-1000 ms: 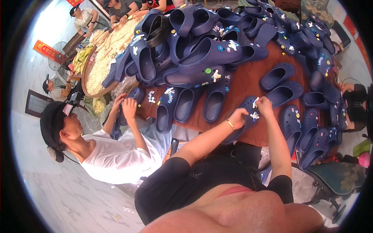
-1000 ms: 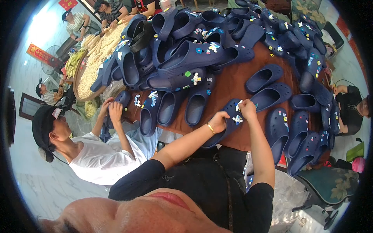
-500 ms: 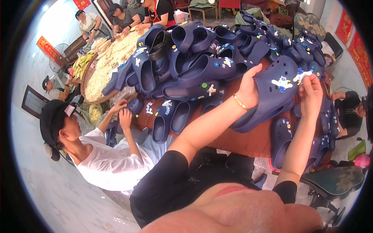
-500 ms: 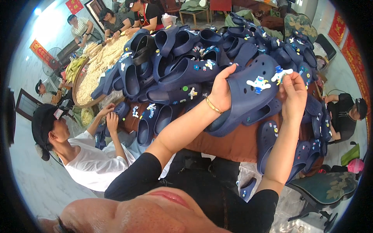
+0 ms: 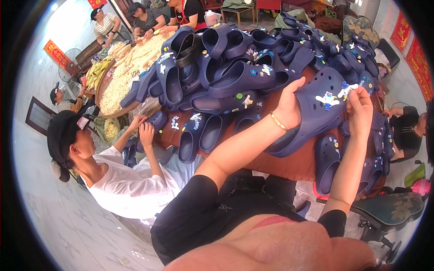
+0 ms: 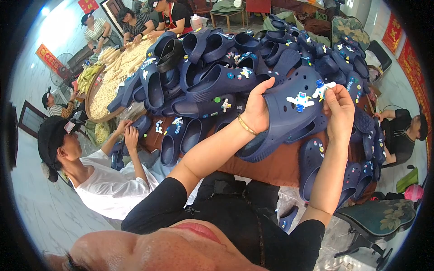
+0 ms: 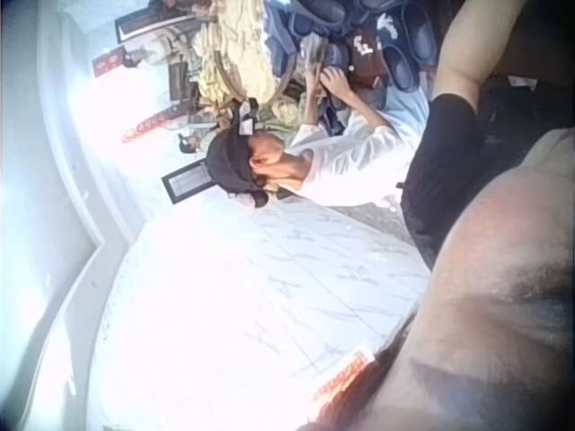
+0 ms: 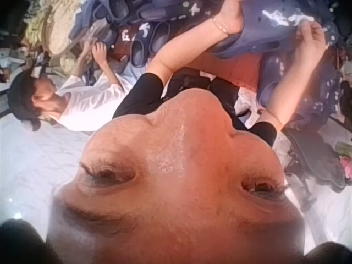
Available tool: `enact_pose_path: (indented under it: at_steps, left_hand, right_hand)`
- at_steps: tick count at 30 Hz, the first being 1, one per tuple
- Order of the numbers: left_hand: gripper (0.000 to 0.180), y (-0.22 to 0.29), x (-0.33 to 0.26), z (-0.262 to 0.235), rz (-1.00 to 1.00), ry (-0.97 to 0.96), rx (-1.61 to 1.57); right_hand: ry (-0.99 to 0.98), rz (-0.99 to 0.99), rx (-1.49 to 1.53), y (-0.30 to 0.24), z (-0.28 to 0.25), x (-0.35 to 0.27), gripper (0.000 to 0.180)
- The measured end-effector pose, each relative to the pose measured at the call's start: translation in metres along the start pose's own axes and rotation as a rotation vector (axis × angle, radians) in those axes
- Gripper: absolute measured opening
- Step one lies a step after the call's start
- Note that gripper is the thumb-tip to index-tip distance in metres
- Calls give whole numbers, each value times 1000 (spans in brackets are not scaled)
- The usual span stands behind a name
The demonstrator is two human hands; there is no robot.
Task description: Attaching decorative charms and accessories to blue foam clogs.
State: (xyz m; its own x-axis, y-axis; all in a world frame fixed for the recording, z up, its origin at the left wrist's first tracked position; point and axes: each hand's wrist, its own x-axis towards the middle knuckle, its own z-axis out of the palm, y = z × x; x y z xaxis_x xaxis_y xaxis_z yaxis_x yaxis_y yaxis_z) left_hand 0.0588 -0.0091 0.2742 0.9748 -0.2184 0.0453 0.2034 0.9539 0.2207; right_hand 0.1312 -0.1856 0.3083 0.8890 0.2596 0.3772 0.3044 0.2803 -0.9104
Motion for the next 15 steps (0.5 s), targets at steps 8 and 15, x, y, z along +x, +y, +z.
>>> enact_pose_path:
  at_steps: [8,15]
  left_hand:
    - [50,-7,-5,1,-2,-2,7]
    - [47,-9,-4,-2,-7,-3,10]
  right_hand:
    - [-9,11,-6,-1,-6,-6,11]
    - [-28,38,-44,7,-11,-5,11]
